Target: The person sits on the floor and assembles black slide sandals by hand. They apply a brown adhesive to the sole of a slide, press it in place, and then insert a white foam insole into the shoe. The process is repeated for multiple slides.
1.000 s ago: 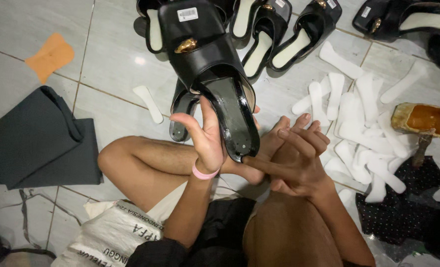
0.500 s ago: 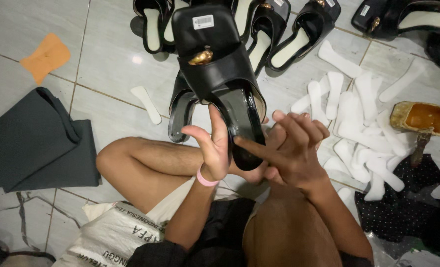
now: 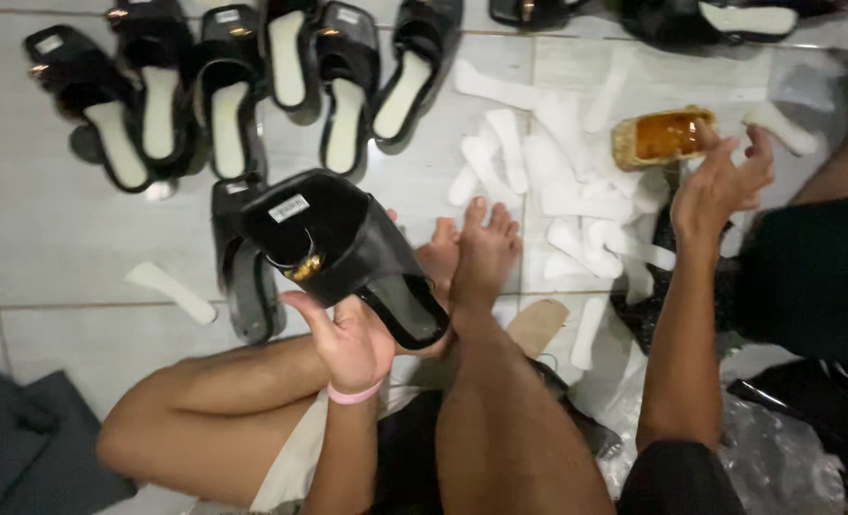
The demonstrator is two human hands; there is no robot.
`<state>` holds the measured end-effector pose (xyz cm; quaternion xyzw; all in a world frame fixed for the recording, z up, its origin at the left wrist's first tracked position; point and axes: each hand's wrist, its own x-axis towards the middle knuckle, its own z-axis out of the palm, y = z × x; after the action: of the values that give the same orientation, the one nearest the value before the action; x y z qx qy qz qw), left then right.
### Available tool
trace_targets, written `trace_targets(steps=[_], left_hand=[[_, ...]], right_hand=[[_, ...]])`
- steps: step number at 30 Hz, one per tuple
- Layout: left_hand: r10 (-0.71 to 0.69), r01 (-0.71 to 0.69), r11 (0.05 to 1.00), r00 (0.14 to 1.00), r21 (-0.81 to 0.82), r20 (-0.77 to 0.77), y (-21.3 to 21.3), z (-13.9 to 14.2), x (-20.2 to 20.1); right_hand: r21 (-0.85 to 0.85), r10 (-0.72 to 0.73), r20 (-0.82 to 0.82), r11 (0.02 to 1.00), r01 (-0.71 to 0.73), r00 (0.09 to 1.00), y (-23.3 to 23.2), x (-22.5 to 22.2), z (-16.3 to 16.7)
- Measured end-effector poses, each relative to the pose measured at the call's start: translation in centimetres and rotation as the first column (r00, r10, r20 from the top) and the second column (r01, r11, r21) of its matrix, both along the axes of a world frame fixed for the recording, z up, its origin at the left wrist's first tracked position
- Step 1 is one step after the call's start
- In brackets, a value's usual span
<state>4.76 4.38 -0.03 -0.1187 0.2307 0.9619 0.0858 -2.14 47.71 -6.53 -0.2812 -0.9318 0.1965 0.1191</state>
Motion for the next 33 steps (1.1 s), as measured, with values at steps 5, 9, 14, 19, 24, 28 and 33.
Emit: trace_targets(steps=[5, 9, 14, 19, 24, 28, 33], left_hand=[[-0.146, 0.164, 0.870, 0.986, 0.465, -0.075, 1.2, 2.6, -1.8], [-0.080, 0.047, 0.959, 0.991, 0.281, 0.108, 1.8, 2.6, -2.6], [-0.087, 0.073, 0.983, 0.993, 0.167, 0.081, 1.4, 2.0, -2.4], [-0.074, 0.067, 0.989, 0.996, 0.133, 0.045, 1.4, 2.2, -1.8], [-0.021, 0.008, 0.984, 0.997, 0.179, 0.070, 1.6, 2.2, -1.6], [-0.010, -0.003, 0.990, 0.996, 0.141, 0.090, 1.8, 1.8, -1.5], [-0.028, -0.004, 0.960, 0.993, 0.280, 0.111, 2.0, 1.8, -1.3]], right_hand=[[0.008, 0.030, 0.263, 0.999, -0.033, 0.964, 5.6, -1.4, -2.7], [-0.012, 0.090, 0.362, 0.996, -0.092, 0.928, 5.7, -3.0, -3.2], [0.013, 0.101, 0.413, 0.993, -0.117, 0.905, 4.9, -4.4, -3.0], [-0.009, 0.033, 0.400, 0.999, -0.032, 0.916, 4.5, -4.7, -2.7], [-0.207, -0.008, 0.198, 0.977, 0.050, 0.980, 5.8, -2.8, -2.8], [-0.479, -0.118, -0.075, 0.875, 0.068, 0.990, 7.1, 0.1, -3.7], [-0.630, -0.270, -0.197, 0.771, 0.089, 0.943, 7.4, 2.7, -4.8]])
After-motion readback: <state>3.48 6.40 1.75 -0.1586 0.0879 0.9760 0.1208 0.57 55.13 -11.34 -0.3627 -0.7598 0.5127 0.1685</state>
